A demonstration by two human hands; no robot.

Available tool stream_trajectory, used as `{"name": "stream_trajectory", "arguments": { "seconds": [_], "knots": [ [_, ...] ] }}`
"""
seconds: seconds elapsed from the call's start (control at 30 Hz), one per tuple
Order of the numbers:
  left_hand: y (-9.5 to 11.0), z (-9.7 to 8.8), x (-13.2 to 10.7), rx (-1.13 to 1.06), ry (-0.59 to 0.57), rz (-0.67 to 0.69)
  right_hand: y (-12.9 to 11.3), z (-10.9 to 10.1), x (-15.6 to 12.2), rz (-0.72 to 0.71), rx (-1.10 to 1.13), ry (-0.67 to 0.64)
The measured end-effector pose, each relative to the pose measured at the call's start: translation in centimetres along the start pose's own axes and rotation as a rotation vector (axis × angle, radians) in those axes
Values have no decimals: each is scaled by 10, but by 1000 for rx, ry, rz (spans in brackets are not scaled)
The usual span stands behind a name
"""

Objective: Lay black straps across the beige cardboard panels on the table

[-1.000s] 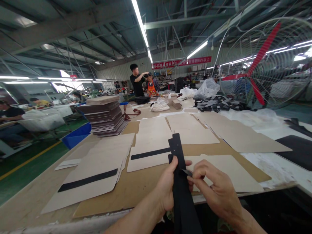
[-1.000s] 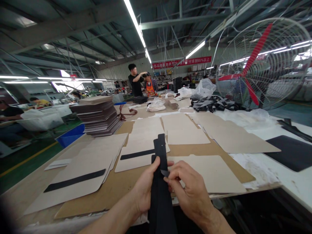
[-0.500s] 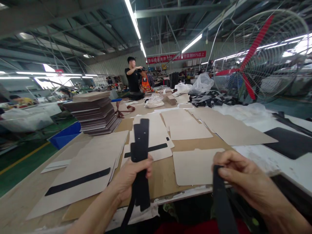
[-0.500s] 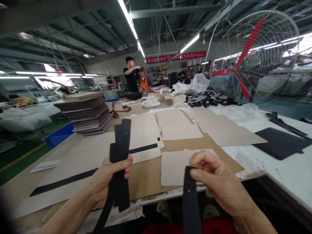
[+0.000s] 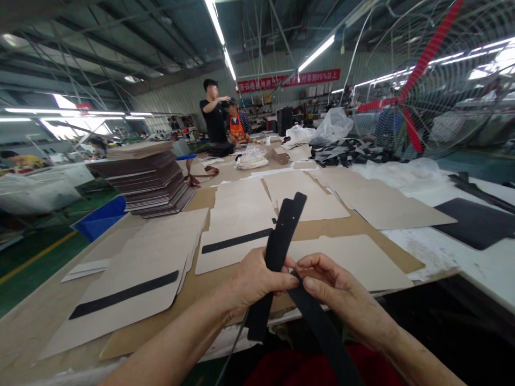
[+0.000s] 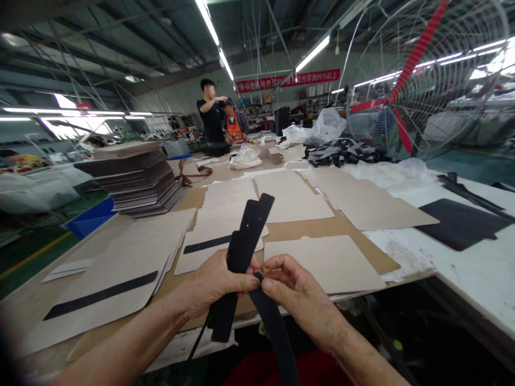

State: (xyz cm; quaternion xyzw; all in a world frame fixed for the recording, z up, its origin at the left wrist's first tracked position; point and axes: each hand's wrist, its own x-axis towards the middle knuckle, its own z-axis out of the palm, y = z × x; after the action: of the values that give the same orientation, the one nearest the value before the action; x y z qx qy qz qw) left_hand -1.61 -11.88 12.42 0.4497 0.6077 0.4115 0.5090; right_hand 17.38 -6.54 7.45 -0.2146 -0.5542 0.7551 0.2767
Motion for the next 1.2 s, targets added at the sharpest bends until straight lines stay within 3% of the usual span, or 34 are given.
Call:
{"name": "stream_trajectory", "arguments": {
  "seconds": [0.13,0.27,0.37,0.5,0.67,0.83,1.2],
  "knots": [
    [5,-17,2,182,176,26,20,-10,-29,192,7,-129],
    [4,-29,4,298,222,-3,36,-31,-59,380,-47,-90],
    [1,-32,7,305,221,-32,29,-56,-73,385,-112,-18],
    [-9,-29,22,230,235,-63,1,-94,-80,324,-162,46],
    [-33,-19,58,125,153,-147,-22,-139,-68,277,-316,236],
    [-42,-3,82,113,216,-184,-25,-176,-38,253,-532,479],
    [-64,2,106,129,293,-210,-7,-214,-7,302,-656,516]
  ]
}}
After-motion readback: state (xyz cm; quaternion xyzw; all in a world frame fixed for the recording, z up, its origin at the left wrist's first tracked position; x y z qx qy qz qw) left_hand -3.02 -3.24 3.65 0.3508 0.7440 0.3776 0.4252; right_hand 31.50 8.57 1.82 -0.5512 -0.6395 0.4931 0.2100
